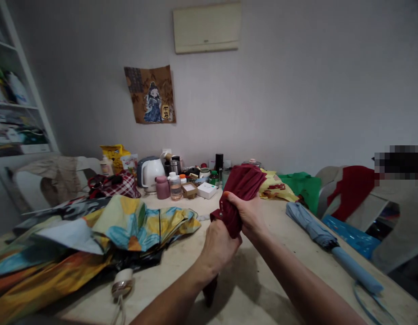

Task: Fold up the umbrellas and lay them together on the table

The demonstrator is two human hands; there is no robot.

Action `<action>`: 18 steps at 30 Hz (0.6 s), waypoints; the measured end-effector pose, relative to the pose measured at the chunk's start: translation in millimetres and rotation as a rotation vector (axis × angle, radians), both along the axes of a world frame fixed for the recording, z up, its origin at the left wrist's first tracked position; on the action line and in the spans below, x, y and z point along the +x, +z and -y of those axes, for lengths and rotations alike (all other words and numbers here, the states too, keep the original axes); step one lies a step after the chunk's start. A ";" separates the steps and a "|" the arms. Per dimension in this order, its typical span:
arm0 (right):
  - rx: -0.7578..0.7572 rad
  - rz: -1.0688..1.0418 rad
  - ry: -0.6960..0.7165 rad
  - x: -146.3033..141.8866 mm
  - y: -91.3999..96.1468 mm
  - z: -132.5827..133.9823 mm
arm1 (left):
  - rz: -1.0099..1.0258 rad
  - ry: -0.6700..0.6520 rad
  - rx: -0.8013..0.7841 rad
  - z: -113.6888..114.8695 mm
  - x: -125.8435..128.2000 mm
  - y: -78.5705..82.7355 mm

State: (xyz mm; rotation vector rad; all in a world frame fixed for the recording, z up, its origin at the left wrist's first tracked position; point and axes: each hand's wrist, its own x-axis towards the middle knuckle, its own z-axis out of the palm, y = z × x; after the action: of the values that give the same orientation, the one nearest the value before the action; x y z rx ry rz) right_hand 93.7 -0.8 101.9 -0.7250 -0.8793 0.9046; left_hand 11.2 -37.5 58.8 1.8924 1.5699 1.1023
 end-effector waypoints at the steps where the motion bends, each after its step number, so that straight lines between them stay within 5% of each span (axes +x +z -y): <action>1: -0.006 -0.011 0.015 1.9 0.4 -1.1 | -0.045 0.023 0.026 2.1 0.5 -0.3; 4: 0.011 -0.016 0.078 13.3 5.5 -3.5 | 0.026 -0.028 0.000 5.1 -2.8 1.9; 10: 0.069 0.019 0.236 28.2 13.0 -0.2 | 0.570 -0.386 0.023 -4.1 -23.9 11.8; 18: 0.093 0.217 0.115 13.0 14.9 13.6 | 0.469 -0.315 0.089 8.6 -19.0 15.1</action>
State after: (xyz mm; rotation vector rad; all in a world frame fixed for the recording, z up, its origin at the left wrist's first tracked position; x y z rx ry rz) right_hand 106.7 -14.5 116.8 -0.7065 -1.1575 0.8910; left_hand -7.9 -46.1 73.9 1.6954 0.9463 1.3606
